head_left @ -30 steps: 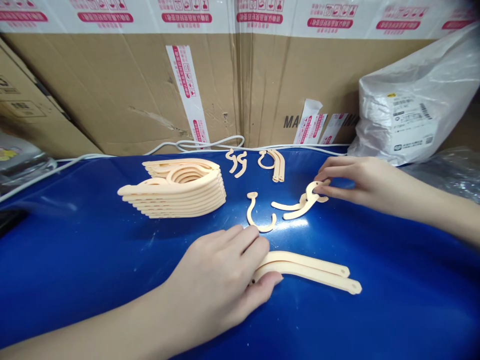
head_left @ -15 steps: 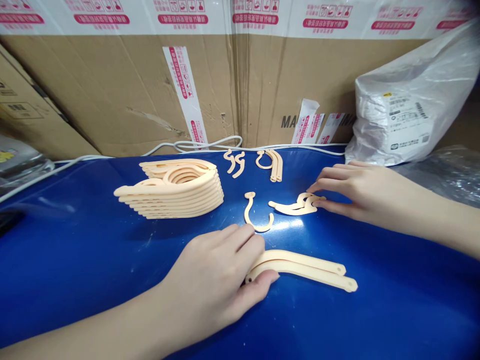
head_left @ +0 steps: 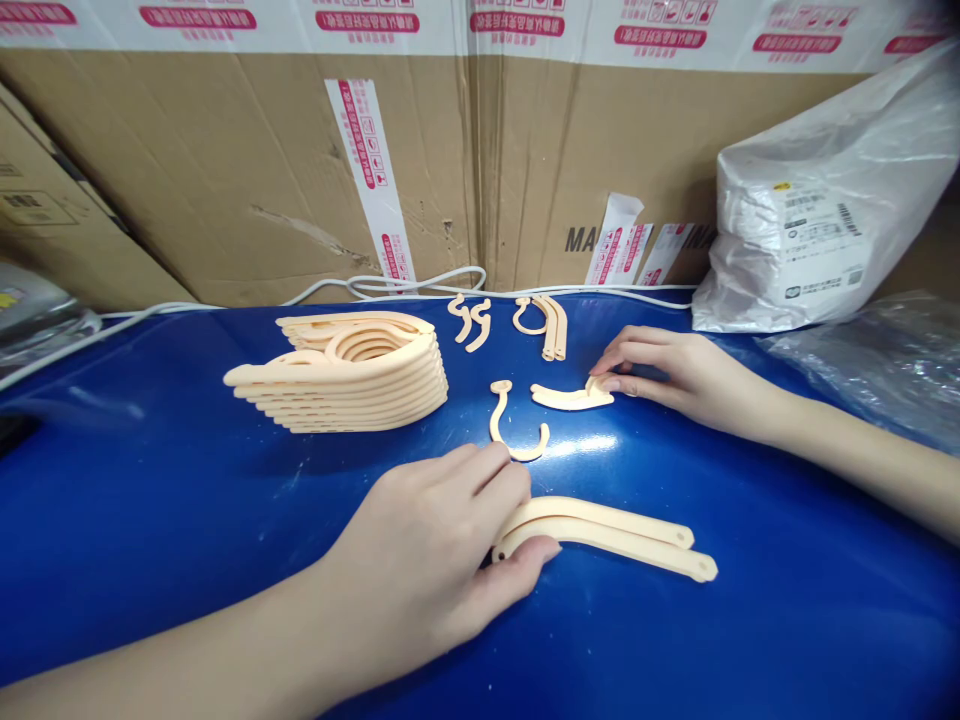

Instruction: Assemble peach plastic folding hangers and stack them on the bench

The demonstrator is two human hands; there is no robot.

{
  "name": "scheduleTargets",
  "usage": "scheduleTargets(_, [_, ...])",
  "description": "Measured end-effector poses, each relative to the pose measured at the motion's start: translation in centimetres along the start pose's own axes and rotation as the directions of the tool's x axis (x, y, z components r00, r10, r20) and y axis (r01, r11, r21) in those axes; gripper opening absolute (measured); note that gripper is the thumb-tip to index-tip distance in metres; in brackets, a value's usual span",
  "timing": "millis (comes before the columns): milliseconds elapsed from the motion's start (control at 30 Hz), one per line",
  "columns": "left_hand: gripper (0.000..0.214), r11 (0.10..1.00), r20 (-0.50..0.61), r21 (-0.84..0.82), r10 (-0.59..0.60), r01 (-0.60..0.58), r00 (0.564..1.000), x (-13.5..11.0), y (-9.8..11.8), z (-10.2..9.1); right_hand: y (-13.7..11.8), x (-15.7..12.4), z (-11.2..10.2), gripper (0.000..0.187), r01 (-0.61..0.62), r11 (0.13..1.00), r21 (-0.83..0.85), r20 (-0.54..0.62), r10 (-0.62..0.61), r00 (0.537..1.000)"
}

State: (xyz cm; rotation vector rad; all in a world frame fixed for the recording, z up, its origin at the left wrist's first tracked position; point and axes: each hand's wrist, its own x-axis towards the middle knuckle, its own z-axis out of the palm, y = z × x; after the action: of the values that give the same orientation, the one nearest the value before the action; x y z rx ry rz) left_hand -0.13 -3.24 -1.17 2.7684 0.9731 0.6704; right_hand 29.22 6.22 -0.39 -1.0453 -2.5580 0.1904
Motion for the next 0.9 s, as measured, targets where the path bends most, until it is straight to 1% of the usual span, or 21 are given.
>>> scheduleTargets(167, [0.015,1.000,-0.003,-0.001,-0.004,0.004,1.000,0.0,0.1,0.1,0.5,0.2,0.2,0.025,0.018,1.000,-0.021,-0.045,-0.018,0.999])
scheduleTargets(267, [0.016,1.000,-0.008,0.004,-0.005,0.005,1.000,0.0,0.1,0.1,0.3,0.2,0.1,0.026,0.020,0.999,-0.046,-0.050,-0.022,0.999])
scheduleTargets(400, [0.016,1.000,-0.023,0.023,-0.006,0.006,1.000,0.0,0.1,0.1,0.0,0.0,-0.3,0.028,-0.005,0.997,-0.082,-0.098,-0.003,0.995])
scheduleTargets(500, [0.017,0.999,-0.030,0.050,-0.022,0.023,0.999,-0.1,0.1,0.2,-0.3,-0.2,-0.6,0.027,-0.008,0.991,-0.133,-0.143,-0.011,0.990])
scheduleTargets(633, [0.018,0.994,-0.069,0.097,-0.042,0.049,0.997,-0.1,0.1,0.2,-1.0,-0.2,-0.8,0.023,0.026,0.977,-0.212,-0.140,-0.057,0.988])
scheduleTargets(733, [0.018,0.989,-0.070,0.132,-0.062,0.071,0.996,0.1,0.2,0.0,-2.1,0.5,-0.9,0.023,0.090,0.965,-0.247,-0.119,-0.123,0.985])
scheduleTargets(800, [0.017,0.984,-0.060,0.155,-0.079,0.088,0.995,0.1,0.2,-0.1,-3.1,1.4,-0.9,0.024,0.166,0.938,-0.304,-0.086,-0.200,0.976])
scheduleTargets(867, [0.017,0.978,-0.059,0.183,-0.094,0.104,0.994,0.2,0.2,-0.3,-4.2,2.7,-0.8,0.026,0.272,0.874,-0.404,-0.019,-0.305,0.952])
scheduleTargets(900, [0.017,0.975,-0.064,0.196,-0.096,0.107,0.993,0.2,0.2,-0.4,-4.7,3.5,-0.7,0.026,0.331,0.826,-0.456,0.023,-0.361,0.932])
